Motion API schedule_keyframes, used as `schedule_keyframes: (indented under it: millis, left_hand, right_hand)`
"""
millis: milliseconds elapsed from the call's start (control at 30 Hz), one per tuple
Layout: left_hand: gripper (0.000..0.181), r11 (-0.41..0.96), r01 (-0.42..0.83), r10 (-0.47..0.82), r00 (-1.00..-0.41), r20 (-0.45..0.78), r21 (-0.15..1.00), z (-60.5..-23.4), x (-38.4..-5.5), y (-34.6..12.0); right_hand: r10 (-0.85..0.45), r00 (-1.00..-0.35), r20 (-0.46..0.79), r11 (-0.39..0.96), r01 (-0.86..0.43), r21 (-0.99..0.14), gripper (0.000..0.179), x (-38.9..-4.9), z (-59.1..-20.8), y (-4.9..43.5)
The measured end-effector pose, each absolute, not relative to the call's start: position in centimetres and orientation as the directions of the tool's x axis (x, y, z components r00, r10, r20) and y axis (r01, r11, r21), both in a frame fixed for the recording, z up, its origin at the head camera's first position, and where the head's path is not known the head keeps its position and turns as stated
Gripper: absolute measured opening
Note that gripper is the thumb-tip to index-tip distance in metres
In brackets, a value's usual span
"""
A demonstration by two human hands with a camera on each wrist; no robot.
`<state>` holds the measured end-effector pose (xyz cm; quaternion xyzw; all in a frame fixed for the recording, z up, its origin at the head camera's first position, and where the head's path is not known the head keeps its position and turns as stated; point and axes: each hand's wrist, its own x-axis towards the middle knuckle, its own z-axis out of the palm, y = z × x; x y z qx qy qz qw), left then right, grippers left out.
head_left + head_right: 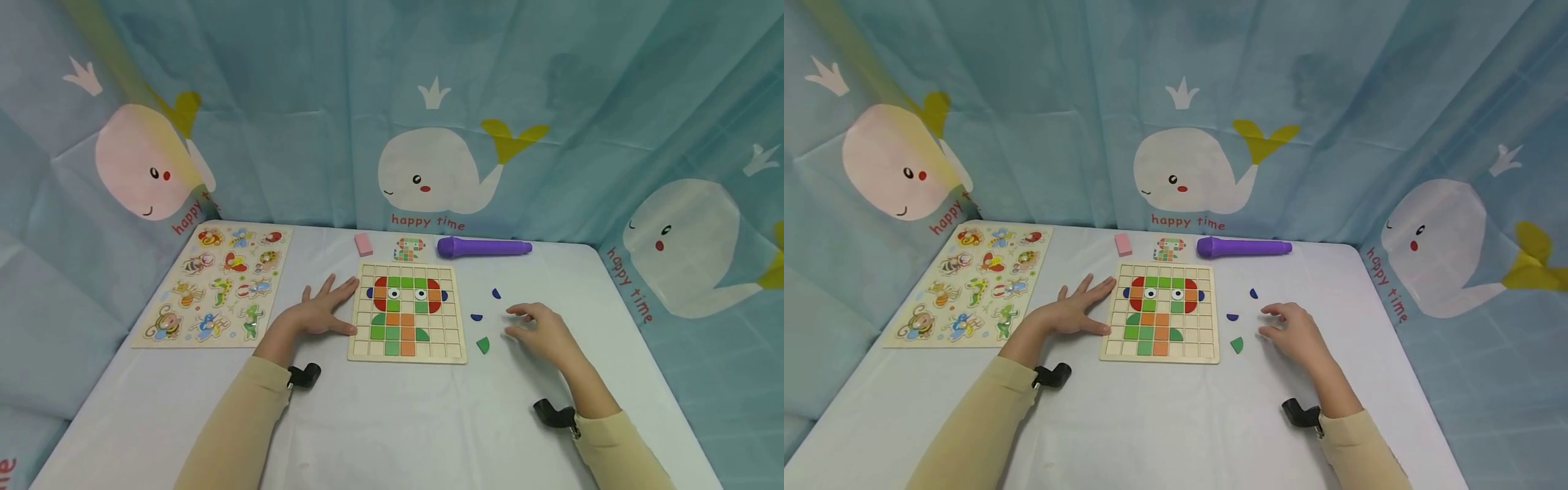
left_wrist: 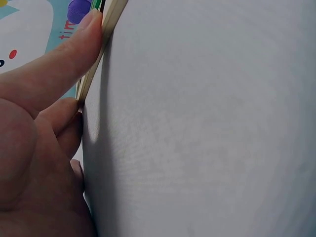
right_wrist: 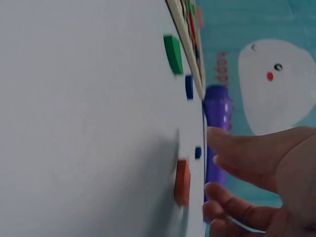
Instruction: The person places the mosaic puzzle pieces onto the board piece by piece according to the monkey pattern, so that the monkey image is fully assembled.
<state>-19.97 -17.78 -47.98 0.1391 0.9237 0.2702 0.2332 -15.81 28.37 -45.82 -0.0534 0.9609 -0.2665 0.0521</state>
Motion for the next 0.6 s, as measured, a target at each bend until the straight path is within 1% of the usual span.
schedule_keyframes:
  millis: [133,267,467,600]
  left_hand:
    - [0.111,0.817,0.131,0.383,-0.851,-0.359,0.561,-48.1,-20.0,-17.9]
    - [0.111,0.818,0.137,0.385,-0.852,-0.355,0.558,-48.2,-20.1,-17.9]
    - [0.112,0.811,0.142,0.392,-0.852,-0.347,0.567,-48.2,-20.3,-17.8]
    - [0.112,0.824,0.136,0.382,-0.851,-0.362,0.549,-48.3,-20.3,-17.9]
  right_hand:
    - [-0.118,-0.984,-0.136,0.873,-0.037,-0.487,0.041,-15.8,-46.1,29.8]
    - [-0.122,-0.979,-0.166,0.868,-0.024,-0.496,0.033,-16.0,-46.5,30.6]
    - [-0.111,-0.983,-0.144,0.853,-0.02,-0.521,0.021,-16.3,-46.6,30.6]
    - [-0.124,-0.985,-0.12,0.835,-0.038,-0.549,0.024,-16.6,-46.5,29.9]
